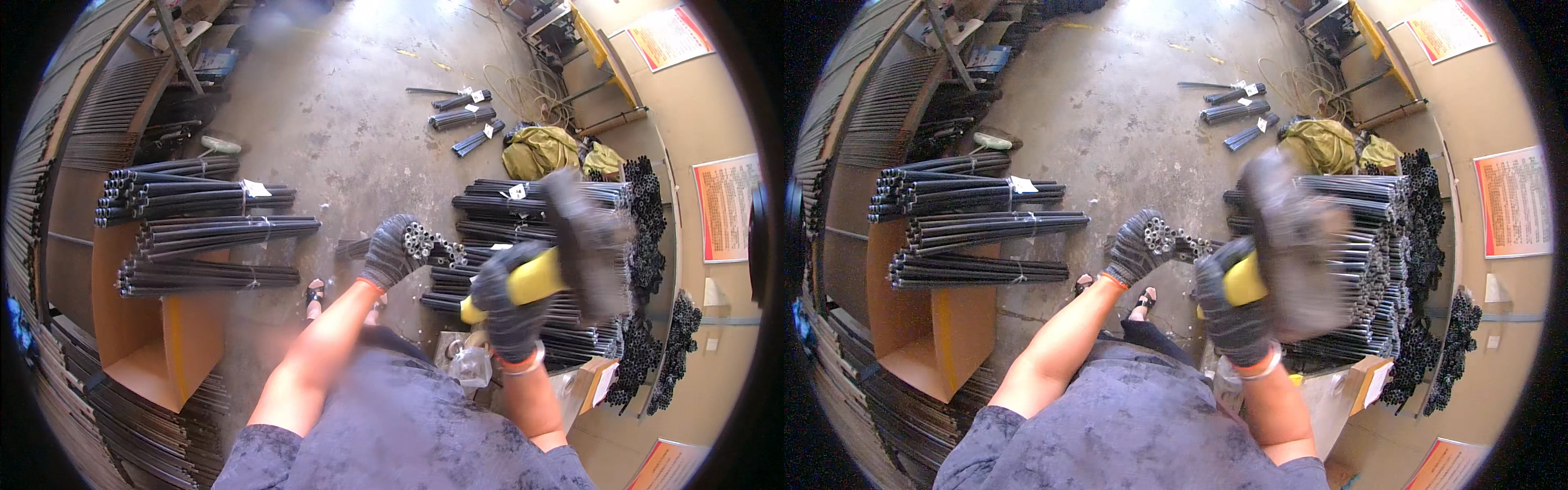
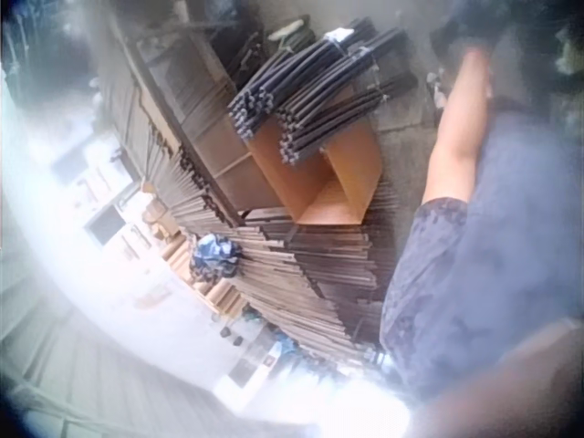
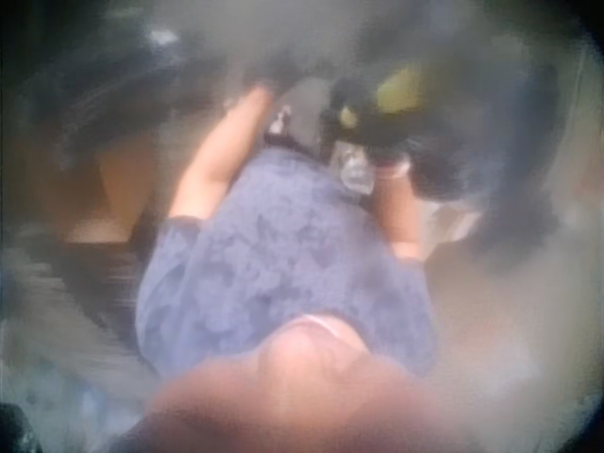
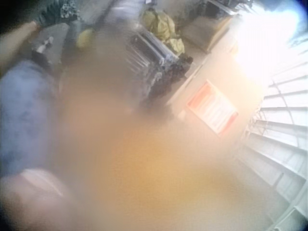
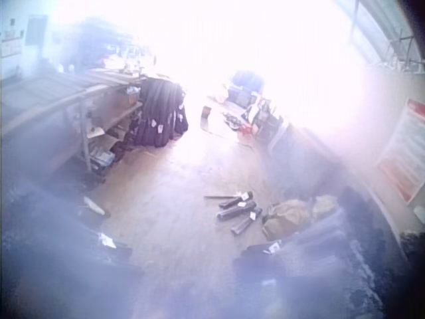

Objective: The person picks up bundles of metal pipes and uses a hammer to tap the ends of the pipes.

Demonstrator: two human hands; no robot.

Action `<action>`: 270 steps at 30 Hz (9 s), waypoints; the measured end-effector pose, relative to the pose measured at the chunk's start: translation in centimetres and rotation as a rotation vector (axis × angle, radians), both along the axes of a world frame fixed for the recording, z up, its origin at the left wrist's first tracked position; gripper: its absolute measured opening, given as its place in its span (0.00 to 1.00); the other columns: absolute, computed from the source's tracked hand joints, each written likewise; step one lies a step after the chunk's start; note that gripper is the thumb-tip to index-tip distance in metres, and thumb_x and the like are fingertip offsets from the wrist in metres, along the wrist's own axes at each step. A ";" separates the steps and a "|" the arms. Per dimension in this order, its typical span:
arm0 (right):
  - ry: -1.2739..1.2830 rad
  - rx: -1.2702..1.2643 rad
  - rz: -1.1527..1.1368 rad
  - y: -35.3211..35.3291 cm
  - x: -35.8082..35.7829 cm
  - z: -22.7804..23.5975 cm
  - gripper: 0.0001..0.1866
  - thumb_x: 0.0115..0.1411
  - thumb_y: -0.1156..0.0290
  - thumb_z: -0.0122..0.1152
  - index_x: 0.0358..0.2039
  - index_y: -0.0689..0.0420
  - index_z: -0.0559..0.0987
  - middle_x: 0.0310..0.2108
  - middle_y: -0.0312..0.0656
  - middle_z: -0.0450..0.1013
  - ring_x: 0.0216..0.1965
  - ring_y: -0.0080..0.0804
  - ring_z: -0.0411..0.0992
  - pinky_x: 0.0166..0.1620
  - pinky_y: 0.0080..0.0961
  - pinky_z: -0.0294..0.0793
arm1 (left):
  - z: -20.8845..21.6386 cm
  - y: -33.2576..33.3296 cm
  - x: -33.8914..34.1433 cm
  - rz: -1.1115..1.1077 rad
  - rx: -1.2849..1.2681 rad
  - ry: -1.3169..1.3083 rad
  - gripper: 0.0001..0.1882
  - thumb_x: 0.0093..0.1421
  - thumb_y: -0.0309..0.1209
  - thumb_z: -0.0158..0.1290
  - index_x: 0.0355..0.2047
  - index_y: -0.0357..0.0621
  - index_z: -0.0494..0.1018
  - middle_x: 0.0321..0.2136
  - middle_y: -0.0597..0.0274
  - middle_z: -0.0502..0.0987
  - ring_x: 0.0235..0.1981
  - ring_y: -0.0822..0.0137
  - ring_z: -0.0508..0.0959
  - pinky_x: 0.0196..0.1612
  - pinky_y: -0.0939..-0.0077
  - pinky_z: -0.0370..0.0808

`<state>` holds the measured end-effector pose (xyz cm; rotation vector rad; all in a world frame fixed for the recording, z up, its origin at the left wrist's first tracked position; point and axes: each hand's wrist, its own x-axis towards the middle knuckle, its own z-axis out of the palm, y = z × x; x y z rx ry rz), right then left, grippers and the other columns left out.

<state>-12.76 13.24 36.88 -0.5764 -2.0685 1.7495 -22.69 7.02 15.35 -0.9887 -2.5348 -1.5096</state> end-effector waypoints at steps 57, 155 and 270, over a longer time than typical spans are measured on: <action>-0.075 0.536 0.226 2.1 0.4 -2.4 0.09 0.53 0.74 0.64 0.34 0.57 0.74 0.23 0.33 0.70 0.26 0.23 0.69 0.32 0.21 0.70 | -4.0 1.0 -2.8 -0.011 -0.003 -0.026 0.10 0.52 0.40 0.54 0.28 0.49 0.72 0.28 0.60 0.73 0.35 0.59 0.73 0.40 0.65 0.71; -0.109 0.362 0.165 0.3 -5.1 0.0 0.18 0.56 0.76 0.62 0.46 0.60 0.69 0.28 0.38 0.70 0.24 0.23 0.67 0.27 0.20 0.68 | -1.7 -6.5 -2.8 0.204 -0.193 0.486 0.13 0.50 0.39 0.55 0.36 0.54 0.75 0.30 0.61 0.74 0.39 0.57 0.73 0.46 0.59 0.71; -0.324 0.355 0.217 3.5 -2.4 -6.7 0.16 0.52 0.67 0.67 0.36 0.61 0.72 0.24 0.43 0.69 0.25 0.34 0.68 0.31 0.31 0.68 | -2.5 -1.0 -2.4 -0.065 -0.138 0.426 0.15 0.51 0.39 0.53 0.40 0.54 0.75 0.36 0.63 0.76 0.42 0.58 0.74 0.50 0.59 0.69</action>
